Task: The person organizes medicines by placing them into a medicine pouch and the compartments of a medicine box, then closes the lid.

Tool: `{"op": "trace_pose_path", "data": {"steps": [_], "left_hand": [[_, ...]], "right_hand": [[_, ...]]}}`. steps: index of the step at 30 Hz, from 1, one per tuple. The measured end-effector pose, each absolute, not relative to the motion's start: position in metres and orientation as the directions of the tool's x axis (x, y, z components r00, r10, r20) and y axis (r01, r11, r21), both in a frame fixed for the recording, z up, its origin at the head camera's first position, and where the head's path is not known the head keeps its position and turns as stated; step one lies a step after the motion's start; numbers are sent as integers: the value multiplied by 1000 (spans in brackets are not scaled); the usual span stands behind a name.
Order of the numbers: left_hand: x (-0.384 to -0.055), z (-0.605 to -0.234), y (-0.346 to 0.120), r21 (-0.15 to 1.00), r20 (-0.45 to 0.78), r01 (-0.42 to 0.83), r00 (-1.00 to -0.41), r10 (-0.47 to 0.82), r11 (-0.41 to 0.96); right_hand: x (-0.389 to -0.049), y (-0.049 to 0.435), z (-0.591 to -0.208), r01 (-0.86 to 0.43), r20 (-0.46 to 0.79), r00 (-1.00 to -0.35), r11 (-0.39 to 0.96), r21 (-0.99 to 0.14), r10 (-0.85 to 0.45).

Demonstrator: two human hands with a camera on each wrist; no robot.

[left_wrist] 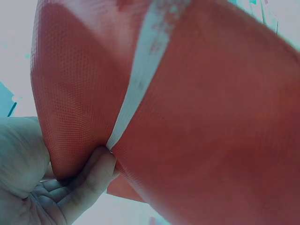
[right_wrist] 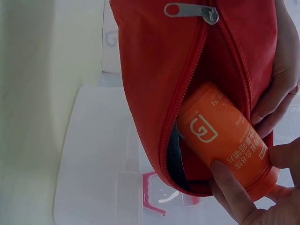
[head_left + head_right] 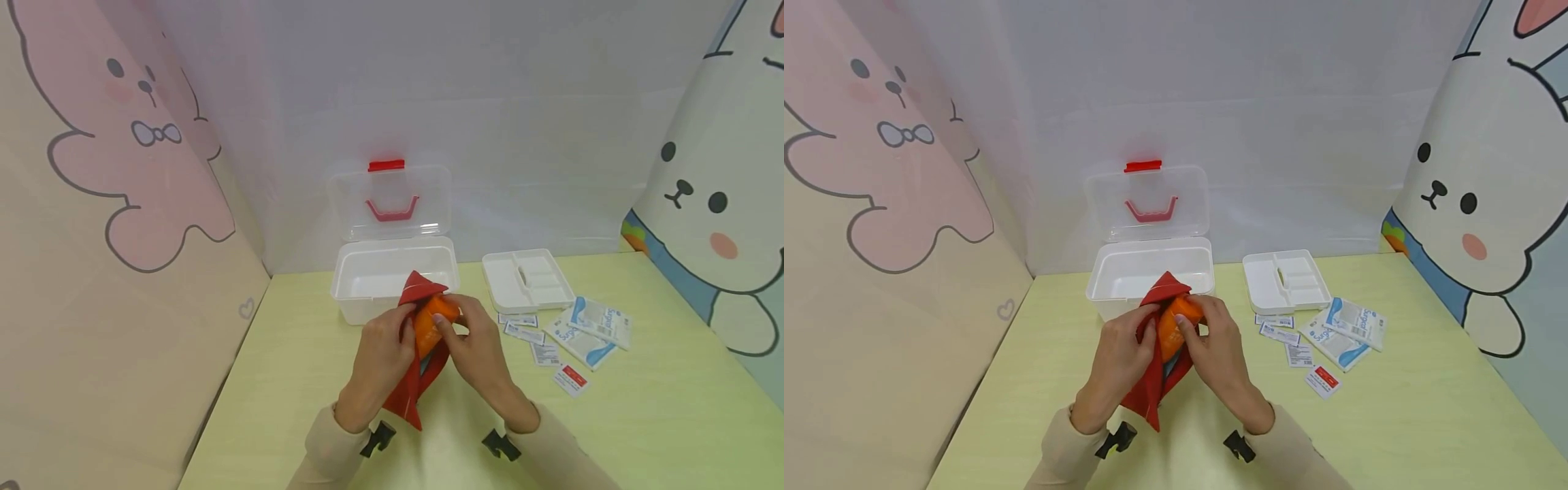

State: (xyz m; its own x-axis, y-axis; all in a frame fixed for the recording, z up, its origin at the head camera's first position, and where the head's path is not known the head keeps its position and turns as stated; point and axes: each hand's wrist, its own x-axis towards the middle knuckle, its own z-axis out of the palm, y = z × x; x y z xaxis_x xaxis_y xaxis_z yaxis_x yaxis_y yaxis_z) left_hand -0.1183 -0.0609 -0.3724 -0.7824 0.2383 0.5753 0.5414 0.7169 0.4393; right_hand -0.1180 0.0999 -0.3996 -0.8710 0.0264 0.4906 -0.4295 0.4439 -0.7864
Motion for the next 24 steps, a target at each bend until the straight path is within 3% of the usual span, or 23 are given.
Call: {"op": "trace_pose_path", "data": {"steps": [14,24], "left_hand": [[-119,-375,-63,448,579,540,-782,229,713],[-119,-376,-64,444,585,529,-782,213,723]], "right_hand": [[-115,87,-413,-400,454,-891,449,-799,13],[-110,83,-421,-367,370,-927,363,-857,-62]]}}
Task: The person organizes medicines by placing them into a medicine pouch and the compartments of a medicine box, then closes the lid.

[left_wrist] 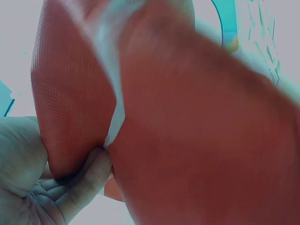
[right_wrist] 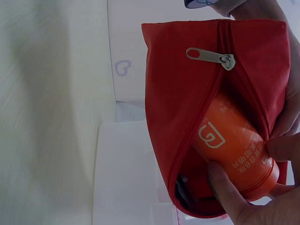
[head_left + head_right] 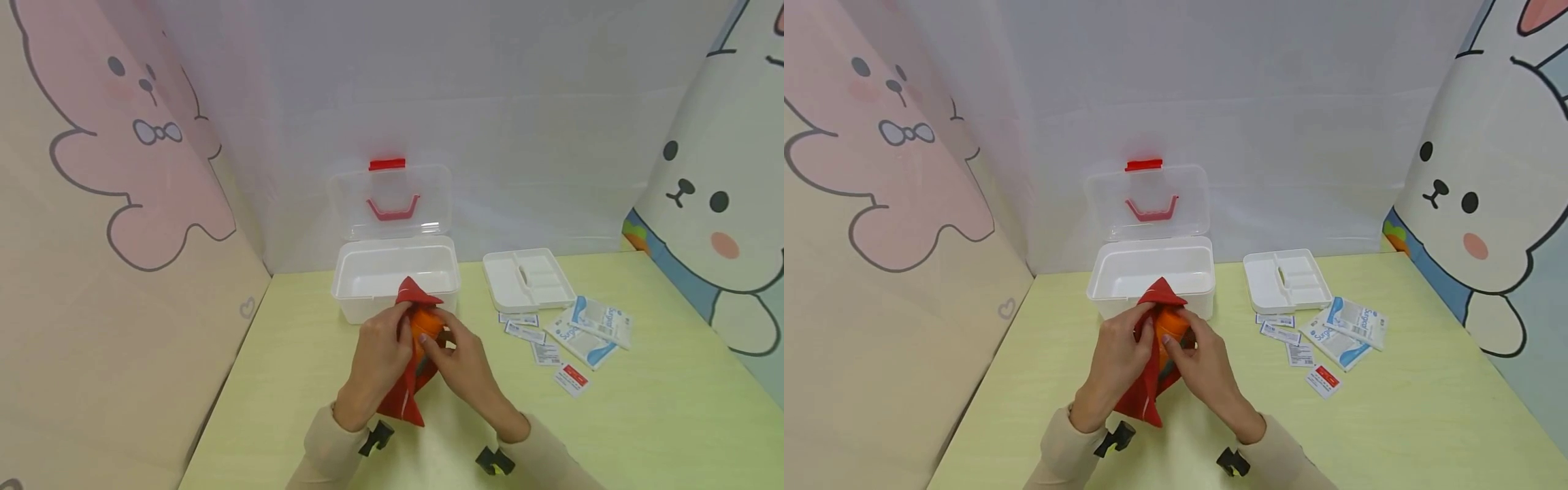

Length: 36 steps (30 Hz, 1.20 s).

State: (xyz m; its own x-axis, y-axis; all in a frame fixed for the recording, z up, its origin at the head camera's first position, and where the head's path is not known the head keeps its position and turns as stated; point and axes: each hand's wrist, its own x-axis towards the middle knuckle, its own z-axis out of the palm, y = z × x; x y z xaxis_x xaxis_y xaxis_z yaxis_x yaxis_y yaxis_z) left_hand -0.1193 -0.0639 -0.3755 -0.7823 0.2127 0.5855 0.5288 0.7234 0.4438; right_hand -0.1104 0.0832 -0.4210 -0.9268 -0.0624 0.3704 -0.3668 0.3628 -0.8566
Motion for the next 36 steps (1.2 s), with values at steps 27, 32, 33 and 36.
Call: {"op": "trace_pose_path", "data": {"steps": [27,32,33,36], "left_hand": [[-116,-380,-61,449,608,586,-754,249,674],[-117,-379,-62,449,621,589,-746,240,672],[-117,-379,-62,453,619,590,-748,241,668],[-117,-379,-62,465,608,595,-753,252,655]], "right_hand": [[-121,80,-434,-264,309,-951,528,-807,-3],[-116,82,-427,-247,238,-967,536,-807,-86],[-116,83,-426,-246,228,-968,541,-804,-101],[-118,83,-426,-261,237,-964,572,-777,-118]]}}
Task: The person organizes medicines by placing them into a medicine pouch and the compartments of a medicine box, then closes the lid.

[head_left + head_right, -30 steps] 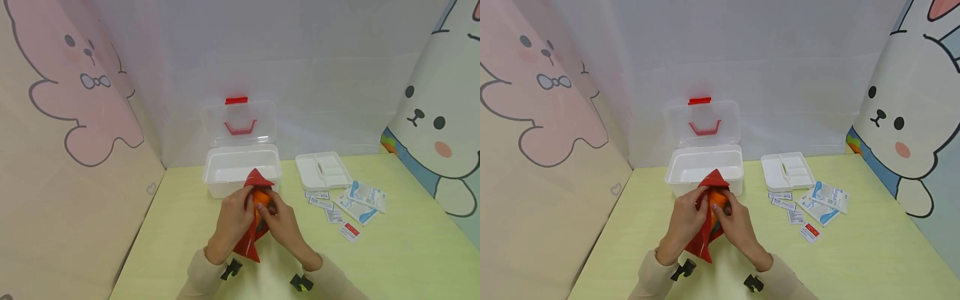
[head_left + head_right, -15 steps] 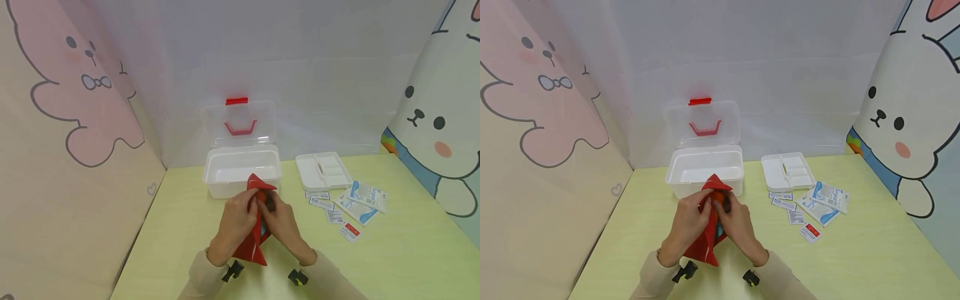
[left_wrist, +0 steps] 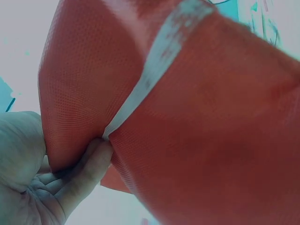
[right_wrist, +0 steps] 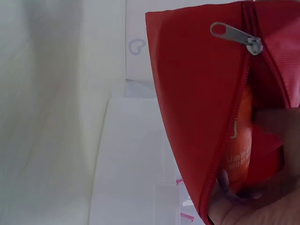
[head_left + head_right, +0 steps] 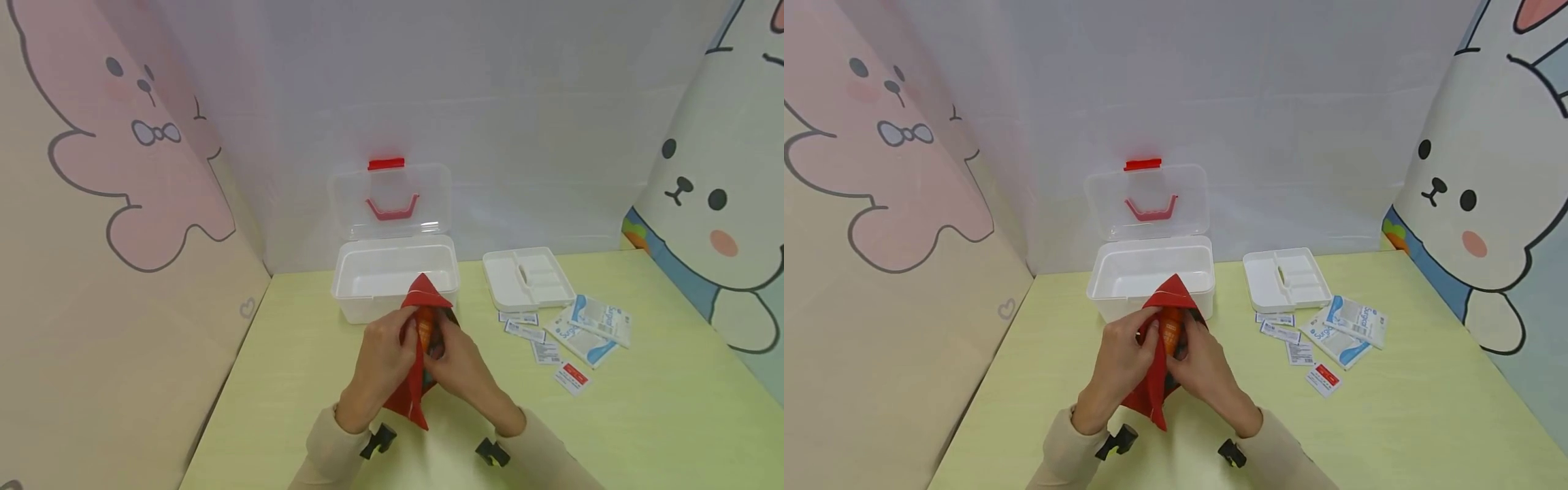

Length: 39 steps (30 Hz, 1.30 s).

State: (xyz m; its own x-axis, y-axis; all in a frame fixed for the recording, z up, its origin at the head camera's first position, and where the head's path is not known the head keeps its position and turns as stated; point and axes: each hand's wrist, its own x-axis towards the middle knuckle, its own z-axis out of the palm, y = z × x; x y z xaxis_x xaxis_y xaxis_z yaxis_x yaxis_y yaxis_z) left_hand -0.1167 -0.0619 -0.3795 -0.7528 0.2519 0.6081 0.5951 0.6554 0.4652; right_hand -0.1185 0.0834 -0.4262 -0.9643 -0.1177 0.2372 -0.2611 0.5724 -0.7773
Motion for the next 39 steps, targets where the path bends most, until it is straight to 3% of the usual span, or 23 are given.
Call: {"op": "trace_pose_path", "data": {"steps": [7,20,25,31,39], "left_hand": [[-116,-382,-62,478,593,606,-756,276,635],[-119,-379,-64,554,591,592,-775,224,585],[-123,-374,-64,570,572,609,-776,265,551],[-127,-370,-68,632,524,599,-798,298,492],[-132,-366,-78,739,446,567,-816,367,364]], "right_hand": [[-125,83,-433,-287,327,-942,672,-683,-70],[-111,98,-410,-325,358,-929,684,-653,-100],[-104,117,-396,-453,495,-858,655,-605,-136],[-111,150,-386,-605,675,-723,607,-515,-146],[-128,193,-384,-651,559,-751,538,-535,-352]]}}
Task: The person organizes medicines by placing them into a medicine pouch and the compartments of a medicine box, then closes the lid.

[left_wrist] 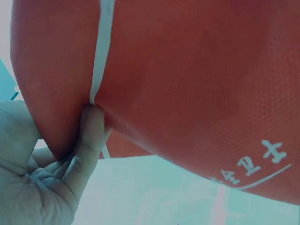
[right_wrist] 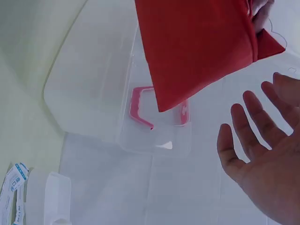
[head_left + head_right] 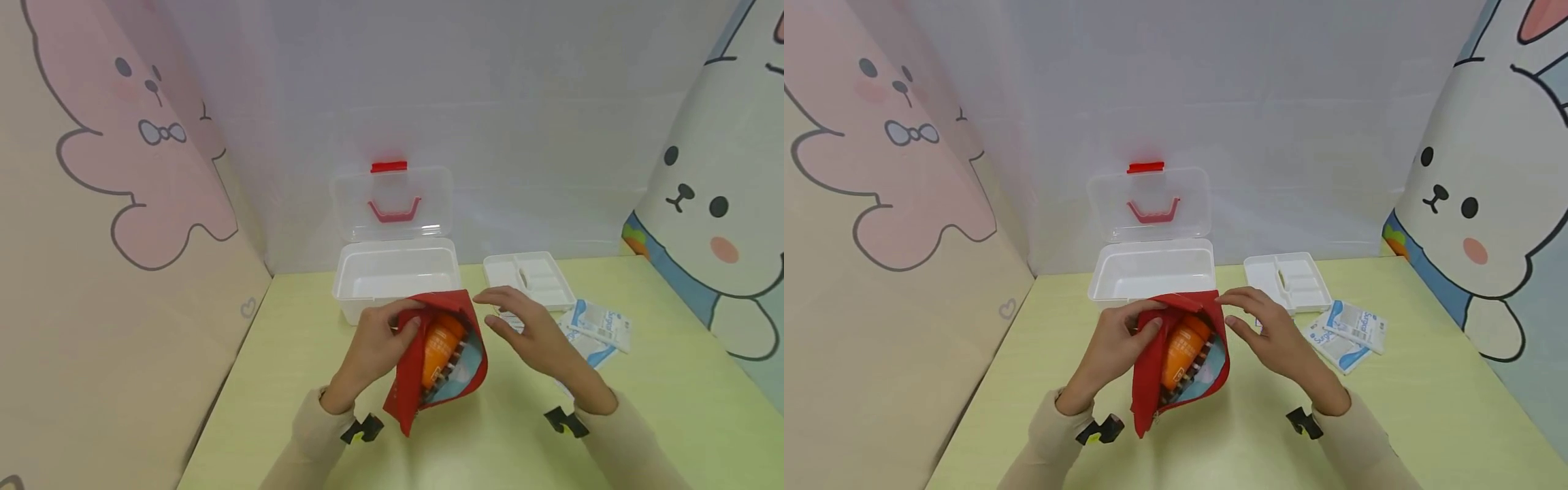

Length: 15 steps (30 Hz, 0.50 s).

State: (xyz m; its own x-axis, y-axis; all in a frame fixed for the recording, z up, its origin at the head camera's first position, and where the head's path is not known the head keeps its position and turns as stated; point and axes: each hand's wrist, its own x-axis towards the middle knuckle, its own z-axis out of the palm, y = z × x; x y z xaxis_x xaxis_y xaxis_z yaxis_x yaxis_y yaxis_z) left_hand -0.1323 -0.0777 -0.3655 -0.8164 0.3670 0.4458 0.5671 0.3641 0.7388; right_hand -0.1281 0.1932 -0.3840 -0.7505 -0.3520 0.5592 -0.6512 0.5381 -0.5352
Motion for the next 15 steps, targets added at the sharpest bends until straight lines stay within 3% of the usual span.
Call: {"op": "trace_pose_path", "data": {"steps": [6,15], "left_hand": [[-132,-362,-81,818,344,490,-837,426,302],[-129,-355,-81,886,228,393,-832,507,247]], "right_hand": [[-131,204,-382,-651,468,-759,516,-557,-452],[-130,204,-379,-674,395,-723,454,-582,-567]]}}
